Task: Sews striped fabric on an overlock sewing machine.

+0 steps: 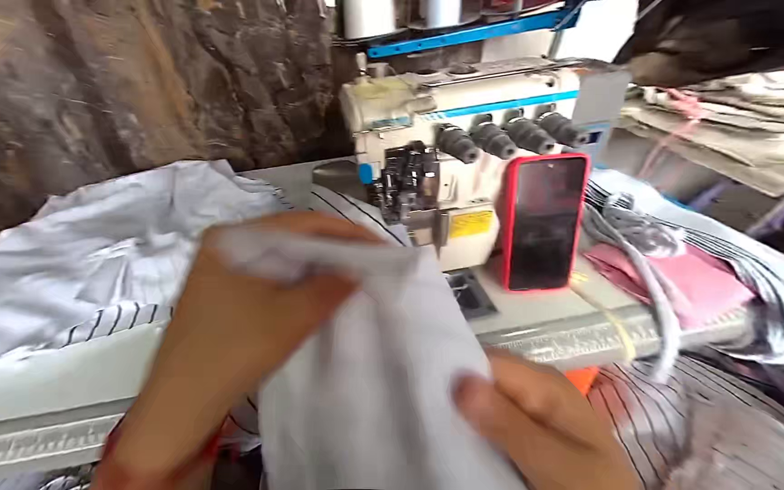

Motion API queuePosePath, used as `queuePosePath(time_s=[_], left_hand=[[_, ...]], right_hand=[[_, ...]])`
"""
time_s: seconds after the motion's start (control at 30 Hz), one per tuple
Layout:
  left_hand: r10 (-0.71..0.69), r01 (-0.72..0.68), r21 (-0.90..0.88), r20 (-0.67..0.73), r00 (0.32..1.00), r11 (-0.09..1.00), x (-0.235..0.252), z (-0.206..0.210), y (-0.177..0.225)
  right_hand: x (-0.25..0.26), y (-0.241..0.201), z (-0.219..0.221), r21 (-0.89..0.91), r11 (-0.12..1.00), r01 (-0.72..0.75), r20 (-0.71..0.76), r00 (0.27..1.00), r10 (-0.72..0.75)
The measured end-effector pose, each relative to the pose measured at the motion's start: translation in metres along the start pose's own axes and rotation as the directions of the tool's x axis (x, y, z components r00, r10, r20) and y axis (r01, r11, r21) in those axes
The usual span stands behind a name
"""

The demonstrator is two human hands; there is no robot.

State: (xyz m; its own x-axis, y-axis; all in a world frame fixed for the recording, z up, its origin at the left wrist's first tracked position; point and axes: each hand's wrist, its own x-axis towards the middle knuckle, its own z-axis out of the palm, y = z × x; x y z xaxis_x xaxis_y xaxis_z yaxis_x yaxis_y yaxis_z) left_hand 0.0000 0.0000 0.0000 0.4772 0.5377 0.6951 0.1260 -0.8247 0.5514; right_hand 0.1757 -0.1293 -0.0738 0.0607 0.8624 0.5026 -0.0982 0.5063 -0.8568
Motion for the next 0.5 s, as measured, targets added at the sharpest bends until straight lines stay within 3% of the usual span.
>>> queuePosePath(time_s=[0.1, 0.17, 0.3, 0.5], left_hand=[[-0.253, 0.240, 0.225, 0.033, 0.967, 0.945, 0.025, 0.021, -0.037], [-0.272, 0.234, 0.271, 0.113, 0.955, 0.934, 0.027, 0.032, -0.053], [-0.189, 0.152, 0.225, 0.151, 0.970, 0.962, 0.029, 0.041, -0.059], [0.010, -0.039, 0.171, 0.169, 0.986, 0.984, 0.037, 0.042, -0.050]], right_hand=[[0.019, 0.061, -0.004, -0.097, 0.990, -0.105, -0.154, 0.984, 0.090], [0.022, 0.084, -0.008, -0.189, 0.975, -0.119, -0.212, 0.974, 0.078], [0.025, 0.090, -0.010, -0.207, 0.972, -0.108, -0.263, 0.964, 0.051], [0.018, 0.059, -0.012, -0.091, 0.992, -0.085, -0.231, 0.971, 0.062]])
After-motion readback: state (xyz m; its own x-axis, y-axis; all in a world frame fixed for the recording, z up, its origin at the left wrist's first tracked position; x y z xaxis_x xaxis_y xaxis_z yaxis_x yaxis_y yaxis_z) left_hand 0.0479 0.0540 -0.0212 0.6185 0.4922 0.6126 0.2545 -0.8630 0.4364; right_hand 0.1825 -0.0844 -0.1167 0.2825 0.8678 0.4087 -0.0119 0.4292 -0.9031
